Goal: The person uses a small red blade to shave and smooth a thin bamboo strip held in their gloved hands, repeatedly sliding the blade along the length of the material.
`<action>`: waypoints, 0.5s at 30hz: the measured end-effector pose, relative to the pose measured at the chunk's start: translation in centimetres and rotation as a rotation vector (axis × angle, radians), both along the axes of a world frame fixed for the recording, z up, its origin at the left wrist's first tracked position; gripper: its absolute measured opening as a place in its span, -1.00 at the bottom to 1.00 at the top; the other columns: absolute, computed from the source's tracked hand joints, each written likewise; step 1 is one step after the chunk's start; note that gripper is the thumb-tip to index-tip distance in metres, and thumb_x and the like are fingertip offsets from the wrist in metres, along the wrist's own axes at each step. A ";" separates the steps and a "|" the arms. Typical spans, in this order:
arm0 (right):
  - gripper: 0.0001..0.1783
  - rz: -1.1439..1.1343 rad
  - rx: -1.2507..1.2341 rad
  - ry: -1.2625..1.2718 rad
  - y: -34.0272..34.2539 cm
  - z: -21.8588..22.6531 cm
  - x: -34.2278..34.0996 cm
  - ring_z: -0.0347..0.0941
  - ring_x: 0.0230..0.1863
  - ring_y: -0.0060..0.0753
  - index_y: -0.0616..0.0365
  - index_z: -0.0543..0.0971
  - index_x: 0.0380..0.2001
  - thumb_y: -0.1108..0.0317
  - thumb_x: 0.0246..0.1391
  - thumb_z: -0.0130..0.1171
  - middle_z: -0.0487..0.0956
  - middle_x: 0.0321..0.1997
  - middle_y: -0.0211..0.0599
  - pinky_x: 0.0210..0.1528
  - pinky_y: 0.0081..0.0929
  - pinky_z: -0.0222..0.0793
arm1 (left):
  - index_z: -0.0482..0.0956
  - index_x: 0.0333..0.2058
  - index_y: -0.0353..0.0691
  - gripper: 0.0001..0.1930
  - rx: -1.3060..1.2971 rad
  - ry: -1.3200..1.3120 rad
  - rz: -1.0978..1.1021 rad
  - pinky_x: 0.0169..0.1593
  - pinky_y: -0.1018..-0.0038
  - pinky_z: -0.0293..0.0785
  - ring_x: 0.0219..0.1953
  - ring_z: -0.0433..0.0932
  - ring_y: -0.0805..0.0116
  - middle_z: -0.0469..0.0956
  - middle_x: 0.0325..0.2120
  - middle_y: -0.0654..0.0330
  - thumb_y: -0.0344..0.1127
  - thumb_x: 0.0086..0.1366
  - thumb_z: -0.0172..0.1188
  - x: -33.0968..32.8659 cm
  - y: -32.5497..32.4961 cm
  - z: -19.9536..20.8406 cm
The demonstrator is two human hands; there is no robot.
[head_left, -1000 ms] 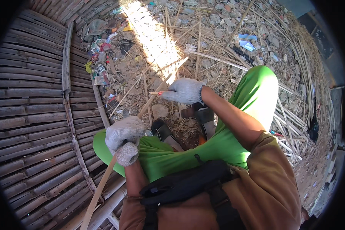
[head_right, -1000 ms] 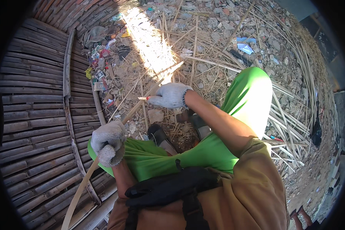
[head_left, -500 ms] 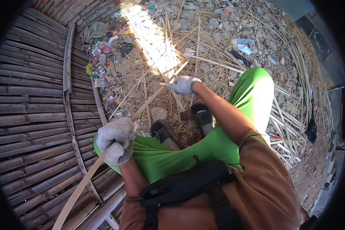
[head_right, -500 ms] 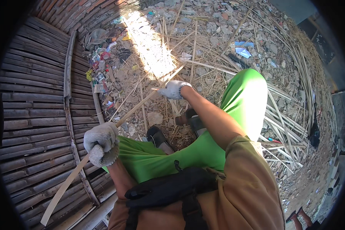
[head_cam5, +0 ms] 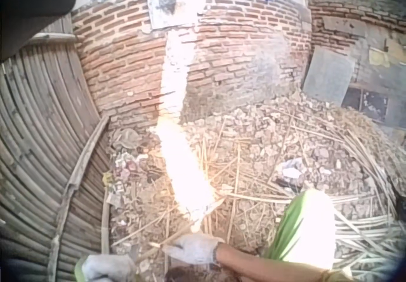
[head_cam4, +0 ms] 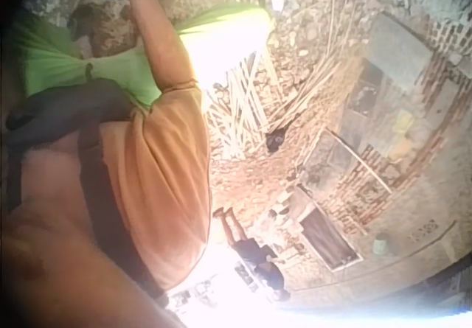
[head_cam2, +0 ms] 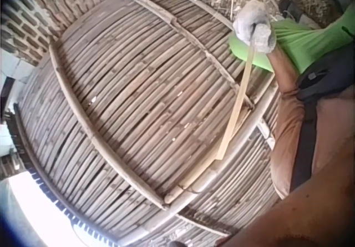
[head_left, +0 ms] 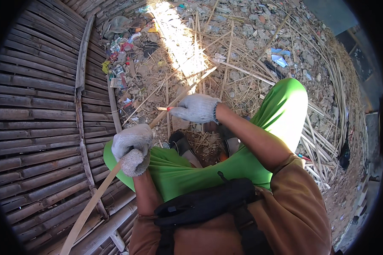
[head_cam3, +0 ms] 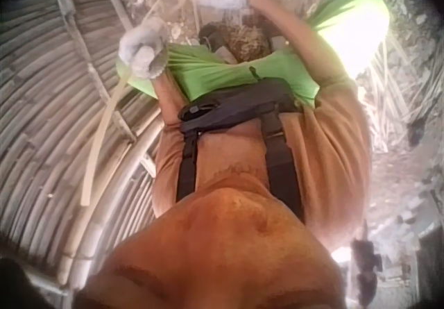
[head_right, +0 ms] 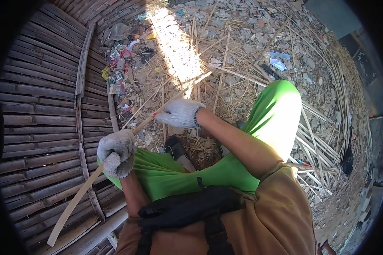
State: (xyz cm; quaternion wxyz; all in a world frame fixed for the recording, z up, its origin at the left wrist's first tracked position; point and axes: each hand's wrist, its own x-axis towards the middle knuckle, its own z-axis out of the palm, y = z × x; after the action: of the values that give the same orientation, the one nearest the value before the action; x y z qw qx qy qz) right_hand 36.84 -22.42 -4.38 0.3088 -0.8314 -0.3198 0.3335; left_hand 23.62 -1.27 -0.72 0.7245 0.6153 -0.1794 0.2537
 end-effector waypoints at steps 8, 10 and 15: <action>-0.07 0.075 0.159 -0.081 0.5 0.2 -1.7 0.65 -0.24 0.24 0.23 0.75 -0.21 -0.50 0.41 -0.17 0.69 -0.33 0.17 -0.05 0.03 0.54 | 0.68 -0.30 -0.50 -0.57 -0.016 -0.002 -0.078 -0.36 0.15 0.57 -0.55 0.55 0.12 0.56 -0.58 0.04 -0.14 0.09 0.43 -0.7 2.1 -1.9; -0.07 0.004 0.012 -0.026 -0.3 -2.0 0.0 0.65 -0.22 0.26 0.24 0.74 -0.20 -0.51 0.40 -0.16 0.69 -0.30 0.19 -0.03 0.04 0.54 | 0.67 -0.32 -0.48 -0.57 -0.038 -0.024 -0.089 -0.39 0.15 0.55 -0.56 0.54 0.11 0.56 -0.58 0.03 -0.12 0.10 0.44 -0.6 1.6 -1.0; -0.17 -0.062 -0.116 0.085 -1.7 -4.1 2.3 0.66 0.11 0.18 0.07 0.69 0.21 -0.43 0.42 -0.13 0.72 0.09 0.17 0.25 -0.07 0.51 | 0.65 -0.42 -0.44 -0.58 -0.045 -0.067 -0.117 -0.43 0.14 0.53 -0.62 0.51 0.09 0.52 -0.64 0.05 -0.08 0.13 0.44 -0.4 1.4 0.1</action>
State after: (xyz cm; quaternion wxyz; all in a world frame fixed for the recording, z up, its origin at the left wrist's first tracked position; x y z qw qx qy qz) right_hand 39.11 -24.17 -8.52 0.2836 -0.8425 -0.2603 0.3768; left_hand 23.21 0.17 -0.64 0.7452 0.5786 -0.2334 0.2352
